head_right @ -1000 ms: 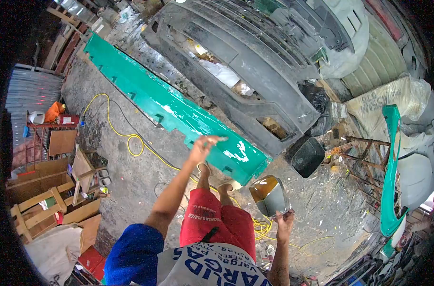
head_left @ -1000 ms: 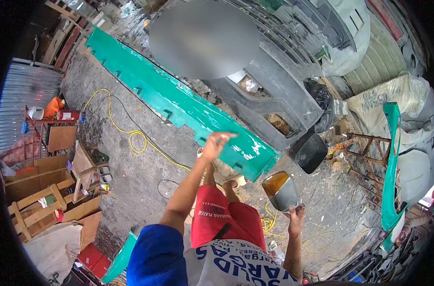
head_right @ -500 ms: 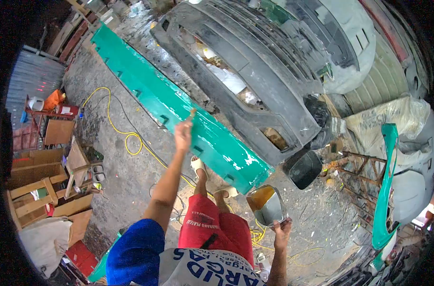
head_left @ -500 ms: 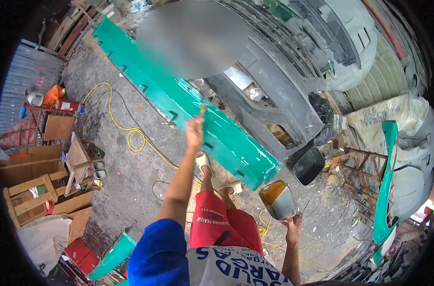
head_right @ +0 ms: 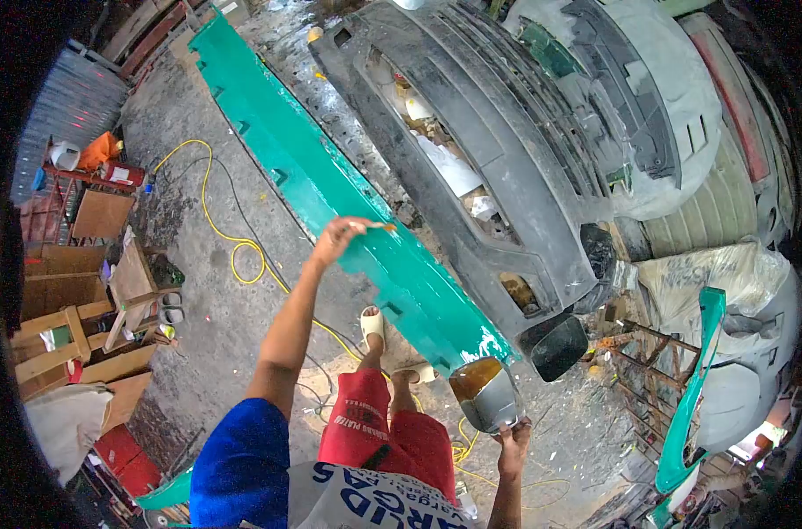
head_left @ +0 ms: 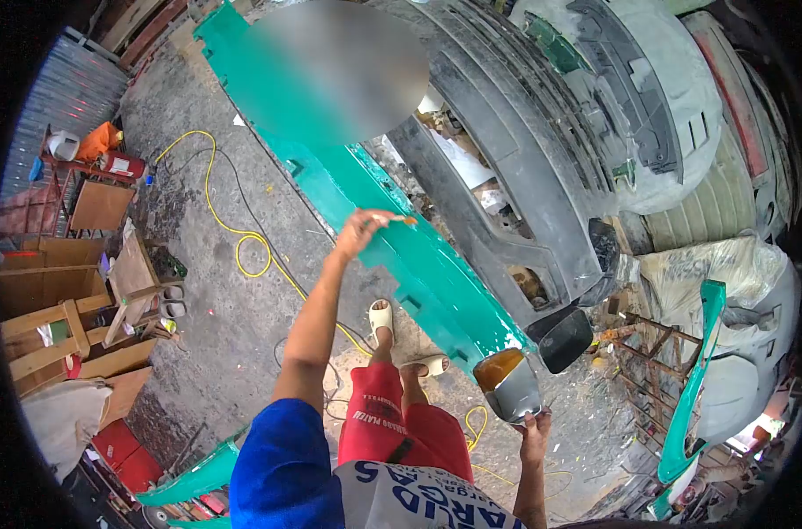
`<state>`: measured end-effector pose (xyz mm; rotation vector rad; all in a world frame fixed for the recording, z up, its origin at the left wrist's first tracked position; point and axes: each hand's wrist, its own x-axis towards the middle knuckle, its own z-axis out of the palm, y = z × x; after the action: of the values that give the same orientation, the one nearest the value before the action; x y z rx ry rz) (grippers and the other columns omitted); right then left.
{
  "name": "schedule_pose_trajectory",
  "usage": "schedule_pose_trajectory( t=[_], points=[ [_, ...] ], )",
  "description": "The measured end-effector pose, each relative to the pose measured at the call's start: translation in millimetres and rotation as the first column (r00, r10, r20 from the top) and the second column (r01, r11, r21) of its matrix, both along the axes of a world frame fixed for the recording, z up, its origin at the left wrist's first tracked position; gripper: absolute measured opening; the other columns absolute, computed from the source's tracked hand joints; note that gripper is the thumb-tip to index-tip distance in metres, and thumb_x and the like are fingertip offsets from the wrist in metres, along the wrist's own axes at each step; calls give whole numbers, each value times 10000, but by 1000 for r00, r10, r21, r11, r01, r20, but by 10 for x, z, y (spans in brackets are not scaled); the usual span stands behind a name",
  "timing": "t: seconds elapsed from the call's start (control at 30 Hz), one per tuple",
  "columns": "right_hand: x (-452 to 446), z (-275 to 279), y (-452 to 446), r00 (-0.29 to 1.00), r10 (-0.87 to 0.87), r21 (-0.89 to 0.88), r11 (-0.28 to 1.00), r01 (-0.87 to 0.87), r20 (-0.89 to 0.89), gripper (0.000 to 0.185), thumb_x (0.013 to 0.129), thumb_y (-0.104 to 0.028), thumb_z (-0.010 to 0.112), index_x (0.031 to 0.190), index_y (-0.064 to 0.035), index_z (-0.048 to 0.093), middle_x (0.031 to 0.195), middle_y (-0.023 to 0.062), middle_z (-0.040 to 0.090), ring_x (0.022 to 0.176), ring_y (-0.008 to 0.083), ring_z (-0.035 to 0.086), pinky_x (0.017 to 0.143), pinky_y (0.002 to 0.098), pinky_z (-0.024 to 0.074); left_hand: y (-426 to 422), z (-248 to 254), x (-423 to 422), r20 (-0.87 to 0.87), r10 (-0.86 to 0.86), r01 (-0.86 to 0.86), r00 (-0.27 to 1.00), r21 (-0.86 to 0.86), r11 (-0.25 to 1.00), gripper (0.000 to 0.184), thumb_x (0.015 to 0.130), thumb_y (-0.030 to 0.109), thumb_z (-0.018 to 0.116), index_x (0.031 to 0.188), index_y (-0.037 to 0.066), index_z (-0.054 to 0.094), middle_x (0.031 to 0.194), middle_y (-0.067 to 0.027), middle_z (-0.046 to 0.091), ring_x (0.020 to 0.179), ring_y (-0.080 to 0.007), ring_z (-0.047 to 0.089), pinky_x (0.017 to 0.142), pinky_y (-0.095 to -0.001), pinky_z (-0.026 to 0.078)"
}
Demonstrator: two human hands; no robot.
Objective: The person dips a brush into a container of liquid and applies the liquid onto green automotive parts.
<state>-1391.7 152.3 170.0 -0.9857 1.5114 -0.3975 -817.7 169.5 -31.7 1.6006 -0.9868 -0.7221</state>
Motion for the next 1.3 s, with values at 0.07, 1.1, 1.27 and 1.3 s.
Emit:
schedule_pose_trajectory(
  t=[0.07,1.1,1.27,1.3],
  points=[
    [115,-40,-1,1000,-2,1,1000,2,14,576,880,-236,671,1329,-56,357,1232,95,486,1097,218,527,834,401,530,41,8,307,-11,35,-36,999,-86,996,148,961,151,556,981,88,688,1110,-83,691,989,-239,622,886,-363,477],
    [-1058,-453,-408,908,199,-299,899,-319,-370,628,765,-326,797,1150,48,471,872,92,544,800,184,540,680,333,485,-124,1170,-4328,60,-388,388,919,24,921,189,915,110,592,1086,59,656,1005,-150,679,921,-356,623,837,-447,499],
    [-1409,-847,-473,967,166,-228,951,-209,-195,618,793,-292,784,1202,14,435,930,80,543,845,158,568,637,311,542,-9,960,-4294,-517,-99,96,850,-32,995,200,961,162,592,1111,69,686,798,7,658,690,-45,513,612,-224,424],
    [-1436,-890,-488,979,133,-240,956,-167,-152,608,801,-281,779,1207,2,425,952,77,542,857,153,575,625,306,557,6,935,-4240,-522,-84,80,849,-29,996,200,961,162,592,1111,69,686,798,7,658,690,-45,513,612,-224,424]
  ],
)
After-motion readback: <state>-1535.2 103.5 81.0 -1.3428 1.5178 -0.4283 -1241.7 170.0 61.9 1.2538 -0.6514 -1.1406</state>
